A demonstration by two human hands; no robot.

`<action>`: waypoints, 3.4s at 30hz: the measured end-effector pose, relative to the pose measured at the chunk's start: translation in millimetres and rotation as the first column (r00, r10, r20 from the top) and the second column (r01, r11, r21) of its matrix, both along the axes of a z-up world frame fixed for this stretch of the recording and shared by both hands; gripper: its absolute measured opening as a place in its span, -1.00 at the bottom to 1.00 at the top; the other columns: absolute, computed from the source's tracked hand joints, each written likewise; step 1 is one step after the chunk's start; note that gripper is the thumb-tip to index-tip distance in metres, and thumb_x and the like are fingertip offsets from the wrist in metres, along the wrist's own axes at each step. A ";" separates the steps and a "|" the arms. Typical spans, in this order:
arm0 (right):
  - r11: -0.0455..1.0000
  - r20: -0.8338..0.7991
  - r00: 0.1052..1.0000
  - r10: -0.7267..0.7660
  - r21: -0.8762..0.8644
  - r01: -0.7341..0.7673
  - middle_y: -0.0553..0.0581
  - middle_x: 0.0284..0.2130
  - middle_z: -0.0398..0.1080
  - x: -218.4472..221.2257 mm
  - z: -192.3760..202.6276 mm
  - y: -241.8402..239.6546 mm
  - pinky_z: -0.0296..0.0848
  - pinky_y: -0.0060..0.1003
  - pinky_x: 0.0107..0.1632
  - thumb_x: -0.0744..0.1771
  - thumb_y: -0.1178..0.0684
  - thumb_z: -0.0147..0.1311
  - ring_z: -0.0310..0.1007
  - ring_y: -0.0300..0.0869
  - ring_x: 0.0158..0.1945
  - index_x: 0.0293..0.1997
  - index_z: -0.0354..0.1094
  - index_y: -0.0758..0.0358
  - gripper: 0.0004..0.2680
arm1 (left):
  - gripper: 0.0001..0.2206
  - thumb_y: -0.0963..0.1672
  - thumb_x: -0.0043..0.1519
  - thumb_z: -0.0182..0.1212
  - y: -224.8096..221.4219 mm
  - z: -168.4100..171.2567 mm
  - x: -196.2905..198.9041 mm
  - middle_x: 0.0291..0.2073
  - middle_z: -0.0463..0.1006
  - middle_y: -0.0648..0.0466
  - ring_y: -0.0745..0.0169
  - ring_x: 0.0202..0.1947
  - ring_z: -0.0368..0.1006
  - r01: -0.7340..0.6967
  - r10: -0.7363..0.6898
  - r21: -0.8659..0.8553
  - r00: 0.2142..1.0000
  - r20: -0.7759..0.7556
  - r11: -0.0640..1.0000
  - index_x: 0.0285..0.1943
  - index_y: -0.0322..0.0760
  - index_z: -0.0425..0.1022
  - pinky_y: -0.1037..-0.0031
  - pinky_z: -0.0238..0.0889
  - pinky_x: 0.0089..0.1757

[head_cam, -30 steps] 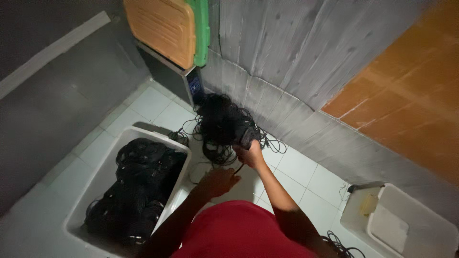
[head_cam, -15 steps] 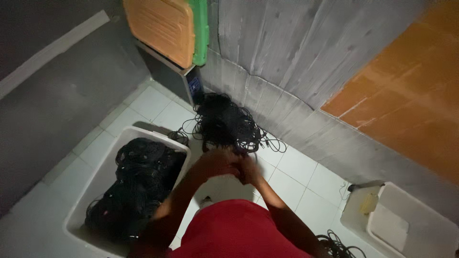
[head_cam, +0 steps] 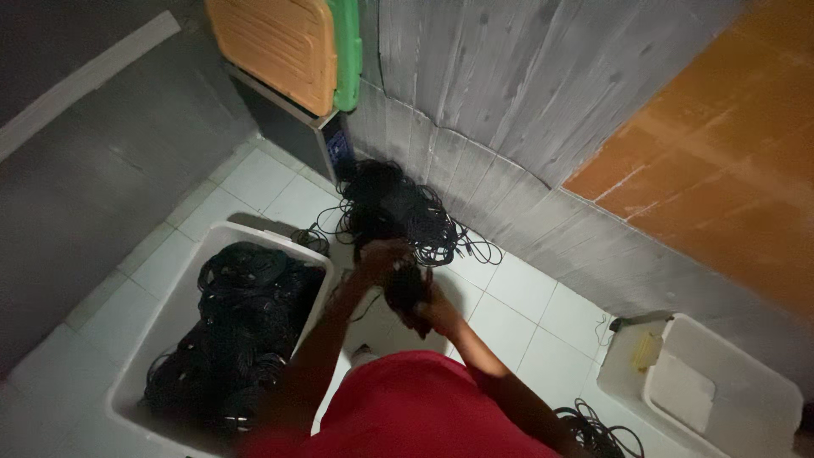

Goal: The person untangles a pile of black cables on the tiled floor by hand and places them into a white plastic bin.

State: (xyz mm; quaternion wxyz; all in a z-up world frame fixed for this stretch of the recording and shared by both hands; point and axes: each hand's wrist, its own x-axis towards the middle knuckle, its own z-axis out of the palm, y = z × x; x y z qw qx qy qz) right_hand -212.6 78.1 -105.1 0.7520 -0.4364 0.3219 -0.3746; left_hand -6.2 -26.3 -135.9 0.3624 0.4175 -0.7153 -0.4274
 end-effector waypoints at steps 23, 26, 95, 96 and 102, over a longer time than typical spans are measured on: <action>0.903 -0.462 0.781 -0.420 -0.301 0.308 0.12 -0.45 0.47 22.1 93.6 -65.1 0.36 -0.20 -0.35 0.30 0.04 0.27 0.38 -0.18 -0.42 -0.19 0.46 0.37 -0.82 | -0.77 -0.05 0.28 0.27 99.4 63.9 -4.6 -0.57 0.55 0.01 0.00 -0.57 0.47 0.260 0.012 -0.500 0.879 0.477 0.826 -0.43 -0.17 0.53 0.14 0.34 -0.44; 0.865 -0.571 0.735 -0.366 -0.500 0.043 0.15 -0.30 0.55 25.5 92.2 -58.7 0.47 -0.18 -0.20 0.29 0.09 0.27 0.48 -0.15 -0.27 -0.05 0.45 0.33 -0.79 | -0.77 -0.04 0.27 0.28 82.1 93.8 -5.3 -0.56 0.56 0.02 0.06 -0.55 0.48 0.254 0.020 -0.514 0.883 0.468 0.819 -0.42 -0.17 0.55 0.19 0.35 -0.43; 0.948 -0.154 0.941 0.302 -0.056 -0.313 0.16 -0.27 0.47 -15.2 21.4 13.7 0.54 -0.20 -0.26 0.26 -0.08 0.38 0.51 -0.13 -0.30 -0.01 0.37 0.38 -0.63 | -0.56 0.01 0.50 -0.02 151.5 -84.6 -44.2 -0.38 0.46 -0.19 0.00 -0.38 0.39 -0.486 0.483 -0.042 0.873 -0.065 0.873 -0.22 -0.52 0.45 0.22 0.31 -0.24; 0.953 -0.335 0.900 0.280 -0.021 -0.304 0.19 -0.35 0.47 -15.0 29.8 9.3 0.53 -0.16 -0.33 0.26 -0.10 0.35 0.50 -0.09 -0.37 -0.07 0.39 0.39 -0.65 | -0.56 0.00 0.52 -0.04 153.9 -94.1 -48.1 -0.36 0.47 -0.20 -0.03 -0.37 0.40 -0.464 0.468 0.079 0.882 -0.052 0.882 -0.22 -0.53 0.45 0.21 0.32 -0.22; 0.957 0.200 0.957 0.209 -0.244 -0.158 0.09 -0.29 0.46 16.6 77.5 -17.2 0.57 -0.20 -0.13 0.25 0.01 0.35 0.51 -0.18 -0.26 -0.02 0.34 0.33 -0.67 | -0.77 -0.12 0.48 -0.06 175.6 -62.2 -31.0 -0.32 0.59 -0.10 0.06 -0.36 0.49 -0.267 0.184 0.212 0.921 0.345 0.940 -0.02 -0.44 0.44 0.26 0.37 -0.26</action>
